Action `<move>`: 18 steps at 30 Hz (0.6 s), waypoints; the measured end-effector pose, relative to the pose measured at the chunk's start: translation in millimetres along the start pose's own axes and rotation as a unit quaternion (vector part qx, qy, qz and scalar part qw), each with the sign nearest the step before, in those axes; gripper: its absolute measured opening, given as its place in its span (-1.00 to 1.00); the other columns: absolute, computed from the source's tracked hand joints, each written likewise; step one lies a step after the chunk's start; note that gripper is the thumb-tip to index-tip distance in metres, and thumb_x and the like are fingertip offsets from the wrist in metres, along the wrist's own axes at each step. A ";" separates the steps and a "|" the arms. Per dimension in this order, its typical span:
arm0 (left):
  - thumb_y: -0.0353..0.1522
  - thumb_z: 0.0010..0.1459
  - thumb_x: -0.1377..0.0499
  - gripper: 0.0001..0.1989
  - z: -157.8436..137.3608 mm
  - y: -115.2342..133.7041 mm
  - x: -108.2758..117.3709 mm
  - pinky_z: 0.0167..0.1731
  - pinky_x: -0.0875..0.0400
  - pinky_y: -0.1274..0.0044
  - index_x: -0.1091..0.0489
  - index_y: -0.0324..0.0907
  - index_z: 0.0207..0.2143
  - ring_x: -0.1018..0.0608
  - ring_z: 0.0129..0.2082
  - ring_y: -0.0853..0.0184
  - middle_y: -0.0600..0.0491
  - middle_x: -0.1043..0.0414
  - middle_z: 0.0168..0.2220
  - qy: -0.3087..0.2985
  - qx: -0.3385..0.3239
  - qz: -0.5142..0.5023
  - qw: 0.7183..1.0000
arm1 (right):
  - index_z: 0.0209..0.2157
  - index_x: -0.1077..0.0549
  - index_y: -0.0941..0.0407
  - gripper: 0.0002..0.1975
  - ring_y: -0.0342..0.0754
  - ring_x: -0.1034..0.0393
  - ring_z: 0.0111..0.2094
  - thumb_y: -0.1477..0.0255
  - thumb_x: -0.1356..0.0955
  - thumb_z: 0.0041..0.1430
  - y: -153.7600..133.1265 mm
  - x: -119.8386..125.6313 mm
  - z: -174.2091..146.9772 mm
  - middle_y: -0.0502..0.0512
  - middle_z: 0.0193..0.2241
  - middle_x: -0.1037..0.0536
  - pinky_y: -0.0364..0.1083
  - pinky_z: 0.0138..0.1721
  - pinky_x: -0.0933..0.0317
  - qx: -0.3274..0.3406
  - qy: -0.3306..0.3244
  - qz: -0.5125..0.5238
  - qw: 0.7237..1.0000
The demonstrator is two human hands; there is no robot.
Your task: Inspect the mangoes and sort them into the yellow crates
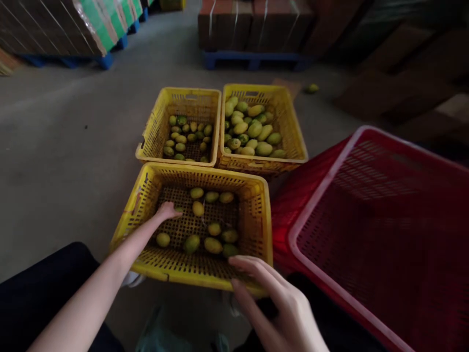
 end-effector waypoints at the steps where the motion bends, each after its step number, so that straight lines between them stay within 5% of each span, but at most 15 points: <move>1: -0.09 0.15 -0.21 -0.58 -13.4 11.8 -0.2 -0.27 -0.42 0.46 -0.54 -0.32 -0.31 -0.61 -0.21 0.05 -0.14 -0.57 -0.36 -0.003 -0.020 -0.025 0.999 | -0.14 -0.61 0.01 -0.79 0.04 -0.60 -0.18 0.31 -0.38 0.23 1.3 -4.7 3.4 0.12 -0.19 -0.68 -0.07 -0.14 -0.49 -0.022 -0.008 0.038 0.999; 3: -0.02 0.18 -0.14 -0.52 -42.5 41.3 6.0 -0.40 -0.38 0.51 -0.53 -0.26 -0.42 -0.58 -0.39 0.19 0.00 -0.49 -0.52 -0.018 -0.084 -0.139 0.987 | -0.17 -0.60 0.03 -0.75 0.08 -0.58 -0.11 0.21 -0.39 0.20 9.1 -13.9 9.7 0.14 -0.17 -0.67 -0.02 -0.09 -0.47 -0.071 0.008 0.132 0.989; 7: 0.18 0.10 -0.07 -0.35 -112.6 104.6 46.3 -0.57 -0.29 0.55 -0.53 -0.25 -0.40 -0.43 -0.60 0.36 0.05 -0.42 -0.58 -0.074 -0.224 -0.365 0.901 | -0.04 -0.52 -0.06 -0.48 0.14 -0.36 0.20 0.15 -0.53 -0.07 35.1 -23.3 16.8 0.07 0.13 -0.51 0.05 0.07 -0.37 -0.175 0.162 0.293 0.926; 11: 0.18 0.11 -0.08 -0.33 -167.2 137.9 86.8 -0.56 -0.29 0.57 -0.56 -0.26 -0.31 -0.51 -0.55 0.34 -0.03 -0.53 -0.48 -0.092 -0.306 -0.391 0.863 | -0.12 -0.53 0.00 -0.51 0.06 -0.54 -0.14 0.19 -0.55 -0.15 40.1 -41.3 20.5 0.06 -0.06 -0.61 -0.03 -0.30 -0.47 -0.236 0.110 0.451 0.854; 15: 0.07 0.22 0.03 -0.39 -157.0 107.8 79.5 -0.46 -0.36 0.55 -0.55 -0.24 -0.17 -0.56 -0.48 0.35 -0.09 -0.59 -0.18 0.007 -0.249 -0.396 0.884 | -0.38 -0.49 0.10 -0.77 -0.07 -0.49 -0.52 0.39 -0.53 -0.12 39.3 -46.2 16.9 -0.01 -0.48 -0.60 -0.15 -0.60 -0.33 -0.337 0.103 0.500 0.791; 18: -0.05 0.24 0.04 -0.50 -128.8 63.1 35.1 -0.39 -0.37 0.53 -0.55 -0.21 -0.26 -0.57 -0.41 0.28 -0.09 -0.60 -0.23 0.012 -0.198 -0.221 0.955 | -0.43 -0.45 0.10 -0.88 -0.08 -0.50 -0.55 0.46 -0.47 -0.01 38.7 -40.0 13.5 -0.02 -0.55 -0.58 -0.17 -0.60 -0.33 -0.381 0.127 0.547 0.734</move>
Point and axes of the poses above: each hand's wrist, its own z-axis towards the middle knuckle, its own x-axis out of the back of the hand, y = z × x, the point moved 4 cm from there along z, towards the middle knuckle
